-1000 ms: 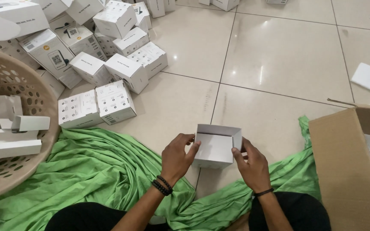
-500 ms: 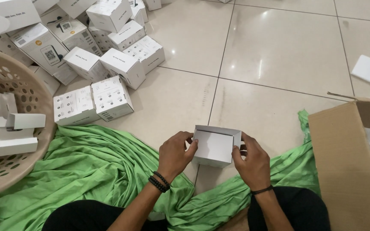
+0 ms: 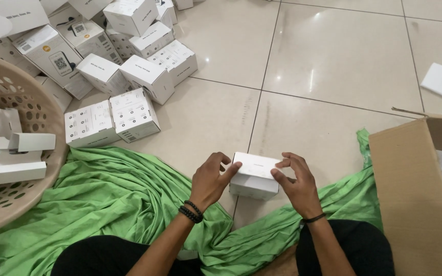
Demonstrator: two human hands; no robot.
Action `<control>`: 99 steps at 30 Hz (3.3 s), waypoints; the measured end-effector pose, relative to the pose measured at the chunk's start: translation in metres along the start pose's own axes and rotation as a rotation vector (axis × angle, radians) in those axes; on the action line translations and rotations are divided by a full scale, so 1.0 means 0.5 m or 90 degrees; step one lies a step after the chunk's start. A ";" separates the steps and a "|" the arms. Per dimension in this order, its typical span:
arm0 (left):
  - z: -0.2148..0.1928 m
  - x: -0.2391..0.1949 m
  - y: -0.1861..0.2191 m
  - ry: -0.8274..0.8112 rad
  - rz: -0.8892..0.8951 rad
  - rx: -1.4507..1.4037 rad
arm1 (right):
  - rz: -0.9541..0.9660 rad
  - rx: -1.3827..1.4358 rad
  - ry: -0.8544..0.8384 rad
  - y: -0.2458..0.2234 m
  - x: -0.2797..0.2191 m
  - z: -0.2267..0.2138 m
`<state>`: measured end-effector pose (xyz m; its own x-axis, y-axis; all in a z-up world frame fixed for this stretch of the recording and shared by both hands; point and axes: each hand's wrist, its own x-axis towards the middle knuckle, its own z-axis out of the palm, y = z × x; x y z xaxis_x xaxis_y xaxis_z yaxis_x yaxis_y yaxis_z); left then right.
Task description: The person packs product leaflets and manuals into small white boxes.
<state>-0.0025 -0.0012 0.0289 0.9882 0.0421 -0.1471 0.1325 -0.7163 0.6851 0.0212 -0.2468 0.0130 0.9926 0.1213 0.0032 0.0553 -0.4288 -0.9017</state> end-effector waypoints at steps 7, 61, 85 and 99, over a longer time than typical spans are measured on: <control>0.057 0.006 -0.039 -0.059 0.085 -0.216 | 0.234 0.109 -0.174 0.037 0.003 -0.002; -0.033 0.233 -0.268 0.072 0.463 0.760 | 0.103 -0.620 -0.223 0.165 0.326 0.148; 0.031 0.342 -0.099 0.012 0.105 0.503 | 0.196 -0.407 -0.242 0.134 0.188 0.026; 0.004 0.301 -0.108 0.210 0.195 0.328 | 0.083 -0.169 -0.096 0.135 0.197 0.059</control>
<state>0.1387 0.0425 -0.0315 0.9577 -0.0644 0.2806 -0.1300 -0.9664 0.2218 0.1194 -0.2377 -0.0605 0.9672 0.1725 -0.1862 -0.0250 -0.6653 -0.7462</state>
